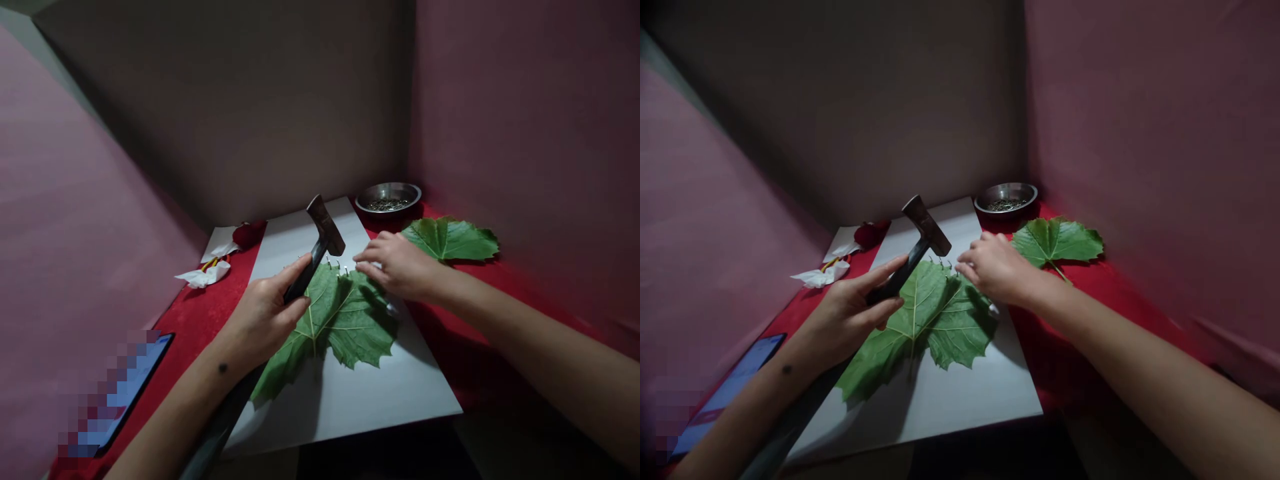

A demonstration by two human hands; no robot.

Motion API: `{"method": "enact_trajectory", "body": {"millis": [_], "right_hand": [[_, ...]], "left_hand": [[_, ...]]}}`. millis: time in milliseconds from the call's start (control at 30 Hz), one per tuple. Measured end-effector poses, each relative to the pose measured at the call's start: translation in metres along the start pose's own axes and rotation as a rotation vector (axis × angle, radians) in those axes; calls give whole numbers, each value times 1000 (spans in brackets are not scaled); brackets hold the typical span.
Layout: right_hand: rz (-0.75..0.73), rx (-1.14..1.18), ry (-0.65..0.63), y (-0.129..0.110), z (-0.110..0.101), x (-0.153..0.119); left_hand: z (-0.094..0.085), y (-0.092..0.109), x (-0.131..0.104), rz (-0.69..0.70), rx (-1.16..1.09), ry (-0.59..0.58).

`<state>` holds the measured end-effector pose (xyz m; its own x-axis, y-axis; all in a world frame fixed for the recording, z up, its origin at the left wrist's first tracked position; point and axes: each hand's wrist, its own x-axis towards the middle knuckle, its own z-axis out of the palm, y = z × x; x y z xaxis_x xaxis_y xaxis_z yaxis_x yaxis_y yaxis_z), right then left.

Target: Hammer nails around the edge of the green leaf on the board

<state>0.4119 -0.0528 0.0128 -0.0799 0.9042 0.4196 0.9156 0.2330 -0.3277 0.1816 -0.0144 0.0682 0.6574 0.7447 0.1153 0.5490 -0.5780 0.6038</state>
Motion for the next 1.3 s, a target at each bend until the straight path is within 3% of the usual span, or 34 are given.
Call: {"method": "enact_trajectory", "body": {"millis": [100, 267, 567, 733, 933, 1000, 1133, 1200, 1300], "right_hand": [[2, -187, -59, -16, 17, -12], [36, -259, -123, -19, 39, -19], [112, -273, -126, -19, 41, -22], [114, -254, -131, -17, 39, -22], [125, -237, -130, -19, 37, -20], [126, -228, -136, -19, 37, -20], [136, -212, -147, -19, 35, -19], [135, -216, -142, -18, 35, -19], [123, -226, -128, -18, 37, -20]], "left_hand": [[-3, -1, -5, 16, 3, 2], [-5, 0, -12, 26, 22, -26], [10, 9, 10, 163, 234, -71], [15, 15, 18, 196, 247, 8], [14, 17, 27, 198, 427, -151], [9, 24, 26, 189, 425, -112], [3, 34, 23, 192, 411, 97], [8, 29, 23, 205, 399, 57], [18, 17, 25, 206, 449, -104]]}}
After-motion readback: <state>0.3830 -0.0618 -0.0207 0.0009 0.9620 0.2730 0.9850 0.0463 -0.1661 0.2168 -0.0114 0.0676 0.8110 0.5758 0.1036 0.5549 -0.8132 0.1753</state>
